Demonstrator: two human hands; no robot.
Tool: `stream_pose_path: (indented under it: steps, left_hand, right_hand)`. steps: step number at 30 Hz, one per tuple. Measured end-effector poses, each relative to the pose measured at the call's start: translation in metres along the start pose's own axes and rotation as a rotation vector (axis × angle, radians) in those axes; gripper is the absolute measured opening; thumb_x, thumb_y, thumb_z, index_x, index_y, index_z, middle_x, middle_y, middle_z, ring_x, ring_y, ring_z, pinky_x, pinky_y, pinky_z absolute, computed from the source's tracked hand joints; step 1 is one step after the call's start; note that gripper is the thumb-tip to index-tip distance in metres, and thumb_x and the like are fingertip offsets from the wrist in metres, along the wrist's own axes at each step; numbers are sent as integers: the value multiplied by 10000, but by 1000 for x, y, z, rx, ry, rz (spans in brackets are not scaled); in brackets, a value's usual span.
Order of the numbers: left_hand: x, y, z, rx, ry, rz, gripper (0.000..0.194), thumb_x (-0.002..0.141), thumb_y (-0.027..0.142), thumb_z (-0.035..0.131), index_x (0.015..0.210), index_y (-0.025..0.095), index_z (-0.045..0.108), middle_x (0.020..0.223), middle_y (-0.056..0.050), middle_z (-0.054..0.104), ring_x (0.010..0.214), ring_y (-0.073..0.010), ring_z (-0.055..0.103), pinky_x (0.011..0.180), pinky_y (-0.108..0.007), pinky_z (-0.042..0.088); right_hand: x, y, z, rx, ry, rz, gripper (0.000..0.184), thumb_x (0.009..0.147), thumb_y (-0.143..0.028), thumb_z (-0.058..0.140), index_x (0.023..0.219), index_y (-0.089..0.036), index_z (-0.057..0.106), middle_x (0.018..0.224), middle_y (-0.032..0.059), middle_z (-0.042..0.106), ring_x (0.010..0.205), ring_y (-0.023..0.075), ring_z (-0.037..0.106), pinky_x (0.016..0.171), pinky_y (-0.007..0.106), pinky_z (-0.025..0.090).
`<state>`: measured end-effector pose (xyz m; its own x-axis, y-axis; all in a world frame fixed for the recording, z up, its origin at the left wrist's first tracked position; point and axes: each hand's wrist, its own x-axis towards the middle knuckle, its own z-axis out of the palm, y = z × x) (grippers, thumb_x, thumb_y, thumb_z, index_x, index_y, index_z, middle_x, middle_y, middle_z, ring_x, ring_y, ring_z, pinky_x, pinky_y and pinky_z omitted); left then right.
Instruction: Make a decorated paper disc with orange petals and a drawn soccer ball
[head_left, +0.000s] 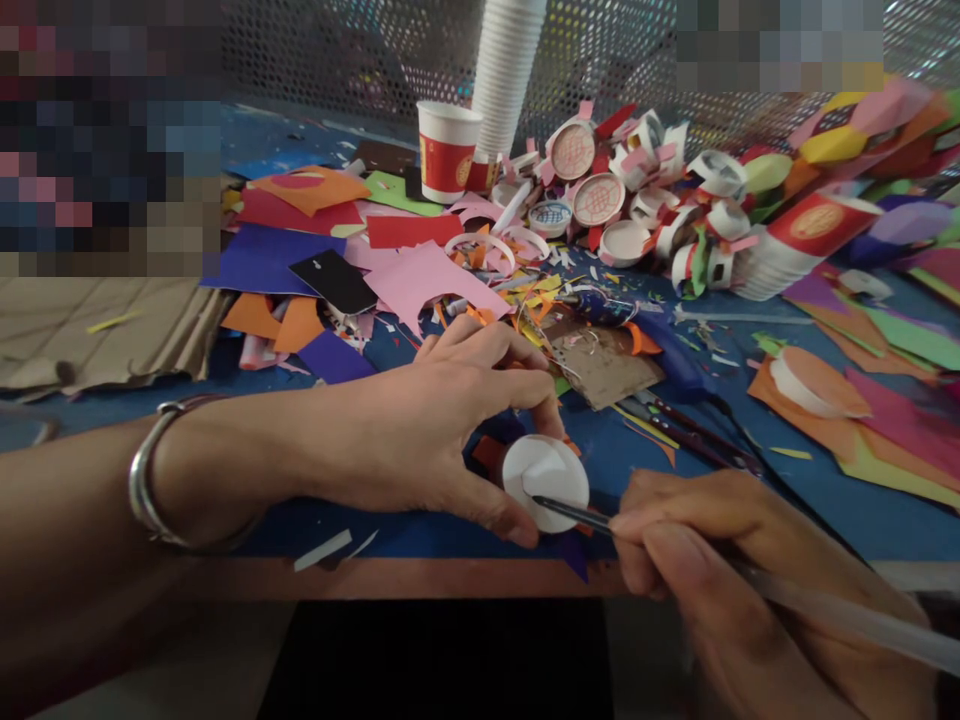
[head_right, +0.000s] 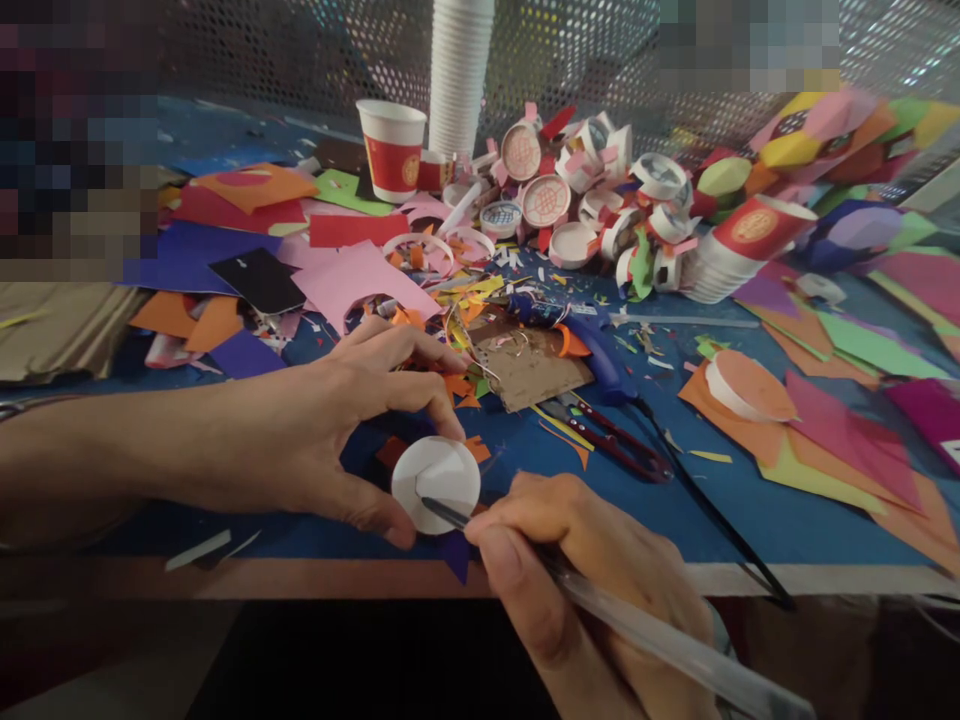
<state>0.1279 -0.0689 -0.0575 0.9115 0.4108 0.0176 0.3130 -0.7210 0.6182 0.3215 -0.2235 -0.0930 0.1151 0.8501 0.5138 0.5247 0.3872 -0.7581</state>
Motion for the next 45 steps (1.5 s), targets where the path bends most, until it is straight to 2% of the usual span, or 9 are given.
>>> stream_pose_path:
  steps: [9,13,18,31,38,45]
  left_hand:
    - [1,1,0,8,-3,-10,509,700,539,906,1130,321,742,1369,-62,520,1310,-343,398,1094,-494,390]
    - [1,1,0,14,4,-7,510,702,544,903,1135,330,741,1367,-57,523,1303,-339,404,1090,-494,392]
    - [1,2,0,16,-2,-15,505,703,540,903,1132,328,742,1363,-58,522,1303,-338,411,1093,-495,395]
    - [0,1,0,19,2,-15,498,703,550,893,1126,337,740,1372,-59,508,1310,-351,404,1098,-526,395]
    - [1,2,-1,11,-5,-21,488,698,524,901,1120,338,742,1386,-54,505,1309,-346,394,1098,-522,388]
    - [2,3,-2,-13,-13,-20,485,706,534,892,1118,323,747,1351,-62,519,1294,-341,400,1087,-504,402]
  right_hand:
    - [3,9,-7,19,-26,-40,183,986,-182,601,862,-229,727,655,-9,625,567,150,624,497,302,457]
    - [2,9,-5,-10,43,-44,204,985,-165,596,841,-226,727,637,-13,609,532,137,599,457,292,425]
    - [-1,8,0,-57,141,-39,233,987,-174,597,796,-230,718,629,-10,605,553,151,618,462,294,441]
    - [-2,9,2,-138,178,-36,185,979,-166,609,859,-218,740,679,-13,664,546,126,601,495,279,471]
    - [-1,4,3,-192,95,-55,179,994,-195,587,891,-231,728,722,-5,693,603,152,647,541,291,544]
    - [2,2,9,-158,96,-78,177,998,-193,583,896,-249,716,713,2,687,586,165,658,480,293,548]
